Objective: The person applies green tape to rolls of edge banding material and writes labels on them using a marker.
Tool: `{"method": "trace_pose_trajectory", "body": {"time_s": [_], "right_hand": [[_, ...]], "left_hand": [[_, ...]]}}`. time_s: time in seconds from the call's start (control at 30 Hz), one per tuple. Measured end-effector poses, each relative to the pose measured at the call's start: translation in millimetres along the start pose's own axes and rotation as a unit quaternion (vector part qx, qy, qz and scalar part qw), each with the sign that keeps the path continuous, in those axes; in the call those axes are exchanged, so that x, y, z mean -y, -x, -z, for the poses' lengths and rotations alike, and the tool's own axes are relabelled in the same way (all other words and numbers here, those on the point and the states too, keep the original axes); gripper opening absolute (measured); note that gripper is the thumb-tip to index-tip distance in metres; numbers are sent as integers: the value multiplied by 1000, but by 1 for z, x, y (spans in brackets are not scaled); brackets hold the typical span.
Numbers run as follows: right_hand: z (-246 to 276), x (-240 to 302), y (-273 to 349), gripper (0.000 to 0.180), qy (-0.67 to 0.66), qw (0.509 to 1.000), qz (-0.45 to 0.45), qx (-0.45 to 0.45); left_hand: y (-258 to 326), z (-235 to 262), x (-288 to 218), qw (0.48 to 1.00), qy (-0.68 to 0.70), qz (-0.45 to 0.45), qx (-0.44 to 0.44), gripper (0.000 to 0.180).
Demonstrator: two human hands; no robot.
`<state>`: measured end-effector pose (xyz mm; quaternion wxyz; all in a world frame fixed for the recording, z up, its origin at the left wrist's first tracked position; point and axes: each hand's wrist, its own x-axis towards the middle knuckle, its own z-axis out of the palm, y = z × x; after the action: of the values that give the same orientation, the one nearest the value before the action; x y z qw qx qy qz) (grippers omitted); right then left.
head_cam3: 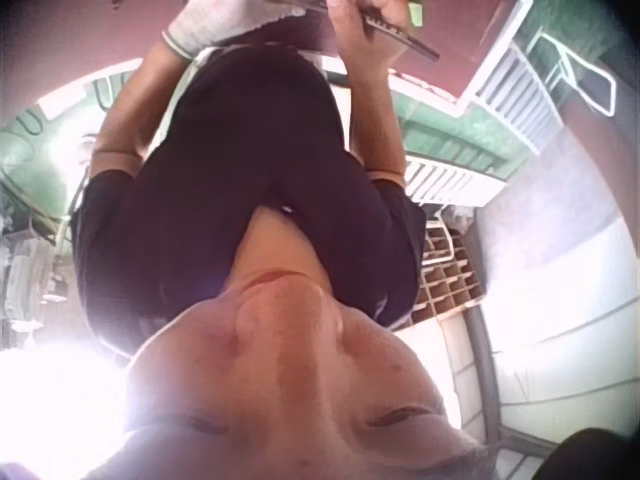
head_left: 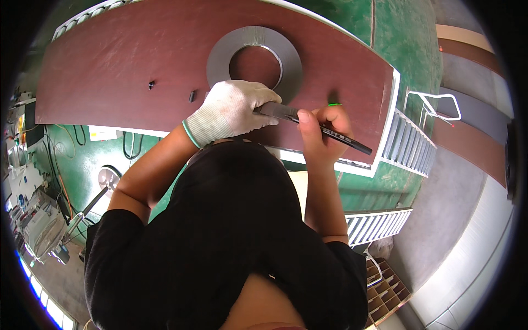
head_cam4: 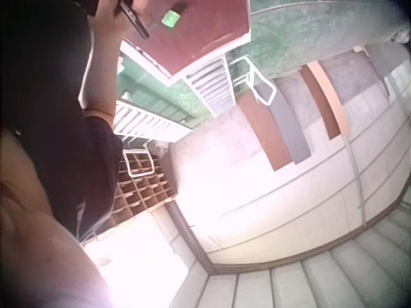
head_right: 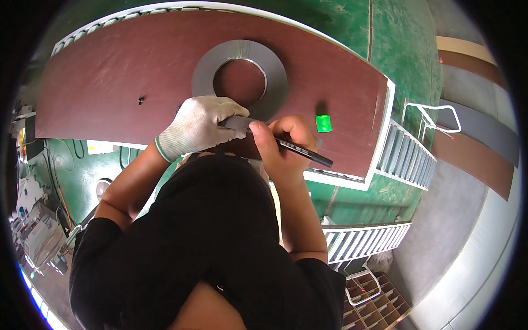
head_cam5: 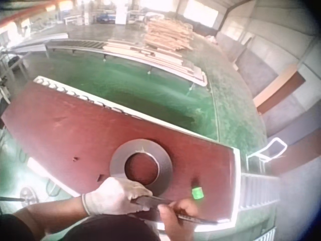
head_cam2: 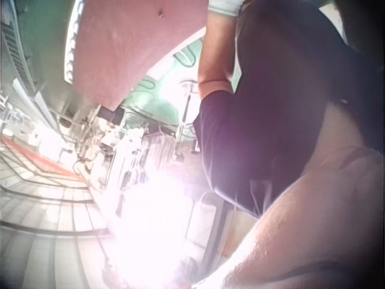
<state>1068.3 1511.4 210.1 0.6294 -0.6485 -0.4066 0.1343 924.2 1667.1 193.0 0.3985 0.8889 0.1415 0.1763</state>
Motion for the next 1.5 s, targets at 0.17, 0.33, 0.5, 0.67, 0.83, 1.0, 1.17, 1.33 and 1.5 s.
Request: {"method": "trace_pose_trajectory", "body": {"time_s": [0.17, 0.33, 0.5, 0.67, 0.83, 1.0, 1.17, 1.33, 1.5], "right_hand": [[-4, -9, -8, 38, 110, 993, 27, -20], [-10, -3, -11, 38, 147, 988, 35, 9], [-10, -2, -11, 39, 170, 984, 51, 14], [-7, 0, -11, 38, 168, 984, 54, 28], [-5, 1, -7, 38, 163, 985, 39, 32], [-3, -8, -6, 38, 151, 987, 55, -8], [-1, -6, -6, 37, 167, 985, 42, 7], [-2, -7, -6, 37, 159, 986, 40, 4], [-4, -2, -7, 36, 169, 984, 47, 23]], "left_hand": [[-3, -9, 1, 1000, -10, 5, 7, 28], [3, -11, 4, 1000, -13, 10, -9, 29], [8, -8, 5, 1000, 3, 18, -9, 30], [9, -8, 5, 1000, 14, 20, 0, 33], [9, -7, 4, 1000, 19, 18, 0, 34], [8, -10, 6, 1000, 11, 1, -11, 35], [8, -8, 5, 1000, 5, 0, -5, 35], [12, -11, 8, 1000, 0, -2, -18, 32], [15, -12, 8, 1000, -9, 9, -22, 33]]}}
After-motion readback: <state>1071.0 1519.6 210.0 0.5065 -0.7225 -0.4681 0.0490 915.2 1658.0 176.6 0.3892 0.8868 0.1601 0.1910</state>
